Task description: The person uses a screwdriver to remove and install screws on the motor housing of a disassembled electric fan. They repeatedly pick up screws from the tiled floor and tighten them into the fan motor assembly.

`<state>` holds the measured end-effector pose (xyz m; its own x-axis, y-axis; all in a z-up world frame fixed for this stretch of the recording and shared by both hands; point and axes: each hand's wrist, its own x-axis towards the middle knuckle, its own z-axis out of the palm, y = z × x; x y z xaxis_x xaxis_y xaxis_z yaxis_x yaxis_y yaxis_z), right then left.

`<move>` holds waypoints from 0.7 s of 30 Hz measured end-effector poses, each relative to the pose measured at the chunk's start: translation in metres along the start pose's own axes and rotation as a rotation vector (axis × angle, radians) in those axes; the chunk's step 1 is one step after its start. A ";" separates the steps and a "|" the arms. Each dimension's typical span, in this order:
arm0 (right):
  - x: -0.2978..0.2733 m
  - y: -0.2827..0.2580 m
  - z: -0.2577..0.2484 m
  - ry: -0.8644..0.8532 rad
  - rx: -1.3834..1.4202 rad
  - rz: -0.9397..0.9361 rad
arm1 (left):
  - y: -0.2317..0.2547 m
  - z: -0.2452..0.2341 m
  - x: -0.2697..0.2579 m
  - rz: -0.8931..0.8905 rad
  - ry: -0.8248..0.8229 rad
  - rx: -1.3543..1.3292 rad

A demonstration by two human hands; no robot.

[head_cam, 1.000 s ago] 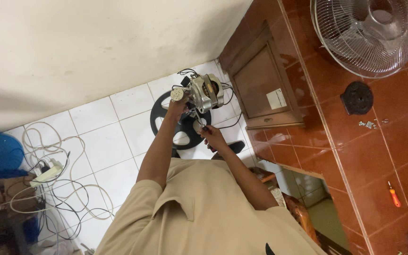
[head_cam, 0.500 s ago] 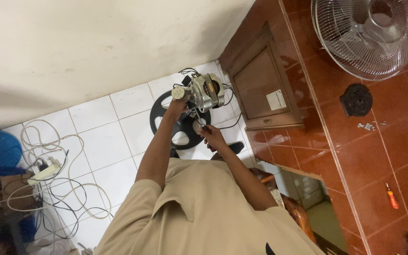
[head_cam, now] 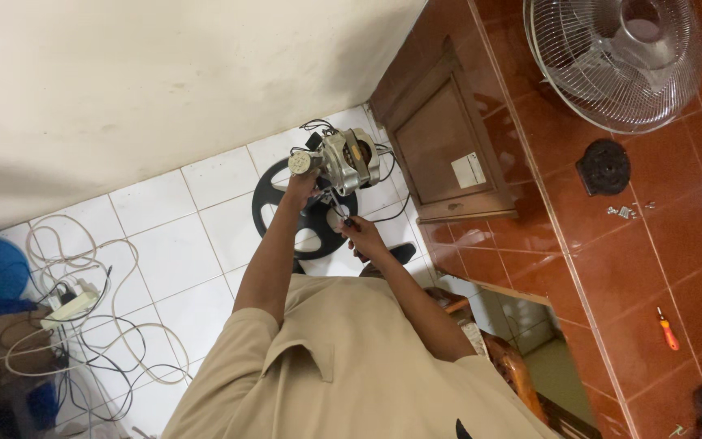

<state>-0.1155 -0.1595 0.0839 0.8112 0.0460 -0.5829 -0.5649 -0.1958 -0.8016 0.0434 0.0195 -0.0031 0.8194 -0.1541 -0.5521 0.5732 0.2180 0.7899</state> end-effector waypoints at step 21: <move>-0.003 -0.006 0.001 -0.006 0.042 -0.002 | -0.001 -0.012 -0.007 0.060 -0.054 -0.064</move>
<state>-0.1144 -0.1572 0.0906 0.8116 0.0527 -0.5818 -0.5690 -0.1544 -0.8077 0.0376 0.0323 -0.0031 0.8522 -0.1901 -0.4875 0.5232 0.2893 0.8016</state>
